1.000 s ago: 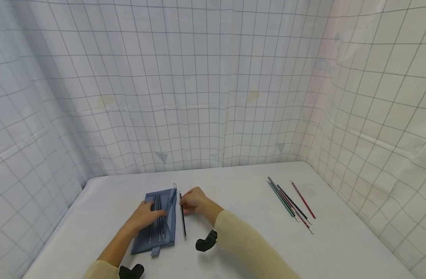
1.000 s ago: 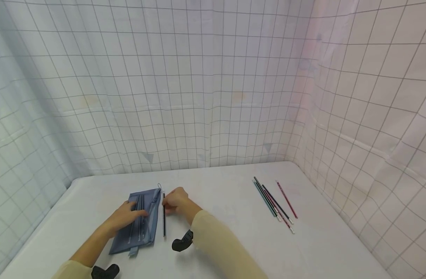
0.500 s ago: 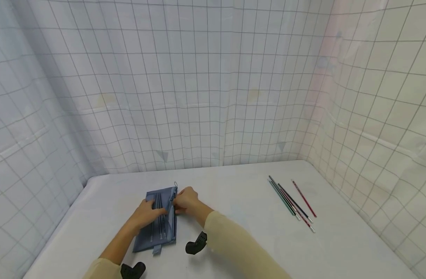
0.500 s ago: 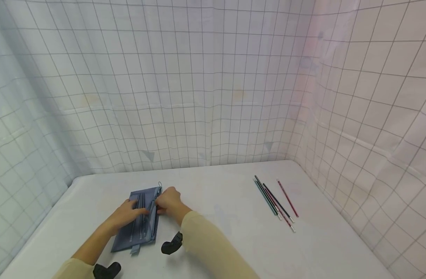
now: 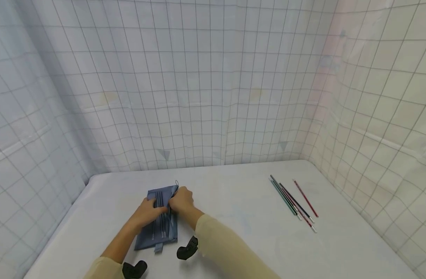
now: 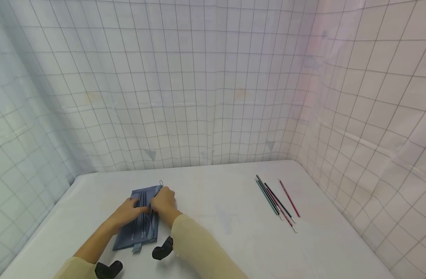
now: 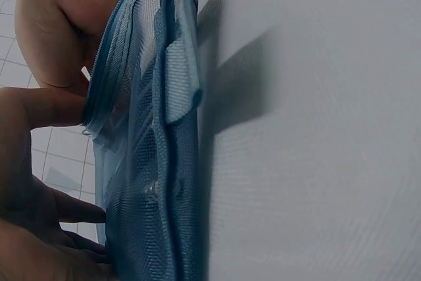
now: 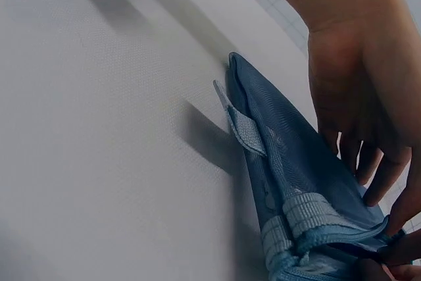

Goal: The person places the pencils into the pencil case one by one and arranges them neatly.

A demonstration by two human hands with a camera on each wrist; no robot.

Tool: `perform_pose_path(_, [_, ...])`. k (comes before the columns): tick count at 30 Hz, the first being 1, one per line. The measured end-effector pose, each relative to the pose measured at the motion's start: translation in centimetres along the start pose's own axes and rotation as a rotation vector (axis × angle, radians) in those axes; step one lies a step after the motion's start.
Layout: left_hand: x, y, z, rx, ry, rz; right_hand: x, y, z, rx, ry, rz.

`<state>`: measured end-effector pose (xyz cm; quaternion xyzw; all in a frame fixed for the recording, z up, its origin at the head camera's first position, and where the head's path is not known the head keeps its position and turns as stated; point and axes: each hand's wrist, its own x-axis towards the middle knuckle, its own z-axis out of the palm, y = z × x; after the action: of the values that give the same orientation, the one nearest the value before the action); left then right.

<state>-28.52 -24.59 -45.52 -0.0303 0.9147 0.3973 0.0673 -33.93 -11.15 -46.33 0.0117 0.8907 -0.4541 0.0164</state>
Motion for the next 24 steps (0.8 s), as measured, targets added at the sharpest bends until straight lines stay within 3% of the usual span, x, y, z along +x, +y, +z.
perform_pose_path(4, [0.0,0.1,-0.2,-0.015,-0.021,-0.015,-0.1,-0.6,-0.2,0.061,-0.025,0.020])
perform_pose_path(12, [0.0,0.3,-0.3,-0.014,-0.019,-0.019,-0.3,-0.6,-0.6,0.552,-0.222,0.242])
perform_pose_path(16, [0.1,0.0,-0.1,-0.012,-0.026,-0.022,-0.2,-0.1,-1.1,0.605,-0.301,0.251])
perform_pose_path(24, [0.0,0.1,-0.1,-0.006,-0.028,-0.038,0.6,0.7,-3.6,0.611,-0.413,0.225])
